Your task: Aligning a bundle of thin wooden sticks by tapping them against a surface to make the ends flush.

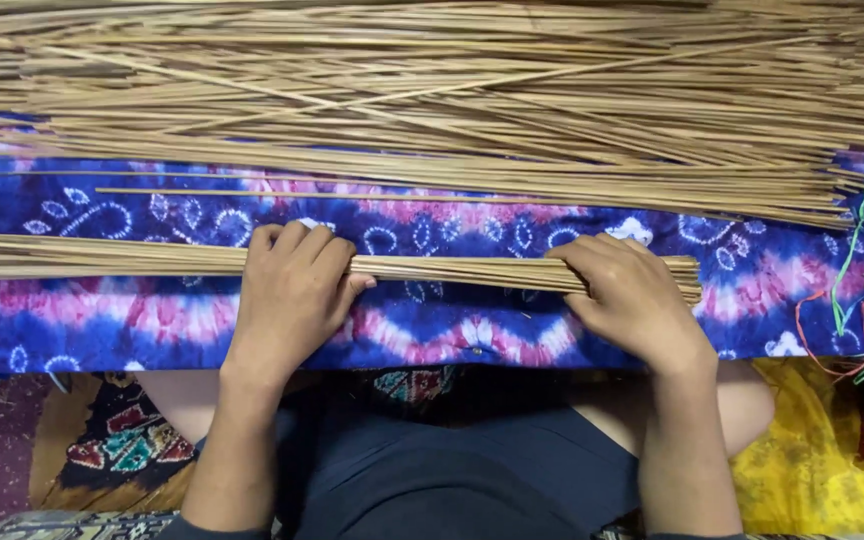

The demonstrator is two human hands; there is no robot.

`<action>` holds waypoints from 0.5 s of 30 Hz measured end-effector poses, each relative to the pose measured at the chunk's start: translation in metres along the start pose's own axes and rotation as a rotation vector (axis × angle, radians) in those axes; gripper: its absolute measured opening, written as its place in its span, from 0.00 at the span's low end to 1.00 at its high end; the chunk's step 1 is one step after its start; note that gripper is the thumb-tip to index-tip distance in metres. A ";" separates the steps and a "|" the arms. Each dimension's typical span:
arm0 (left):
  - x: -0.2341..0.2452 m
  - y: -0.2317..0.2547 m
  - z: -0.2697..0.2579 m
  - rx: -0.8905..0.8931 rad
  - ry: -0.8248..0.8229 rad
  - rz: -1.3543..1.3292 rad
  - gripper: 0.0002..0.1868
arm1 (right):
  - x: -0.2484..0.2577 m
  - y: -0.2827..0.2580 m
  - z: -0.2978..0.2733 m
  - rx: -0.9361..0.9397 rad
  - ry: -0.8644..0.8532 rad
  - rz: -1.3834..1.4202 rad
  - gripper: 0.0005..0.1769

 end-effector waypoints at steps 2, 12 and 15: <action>0.000 -0.001 0.002 0.000 0.006 0.001 0.18 | -0.002 0.006 0.003 0.006 0.011 0.003 0.25; 0.014 0.005 -0.001 0.009 0.029 0.021 0.18 | 0.018 -0.004 -0.010 0.080 0.131 -0.011 0.28; 0.005 0.004 -0.001 0.001 0.025 0.018 0.17 | 0.015 -0.001 -0.008 0.078 0.146 -0.011 0.27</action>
Point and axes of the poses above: each hand's wrist, its own z-axis towards the middle knuckle, its own x-axis out of the back of the hand, y = z × x, the point moved 10 cm from there along z, towards the middle knuckle, and after that the axes turned 10 degrees about -x, right-handed, at the moved point
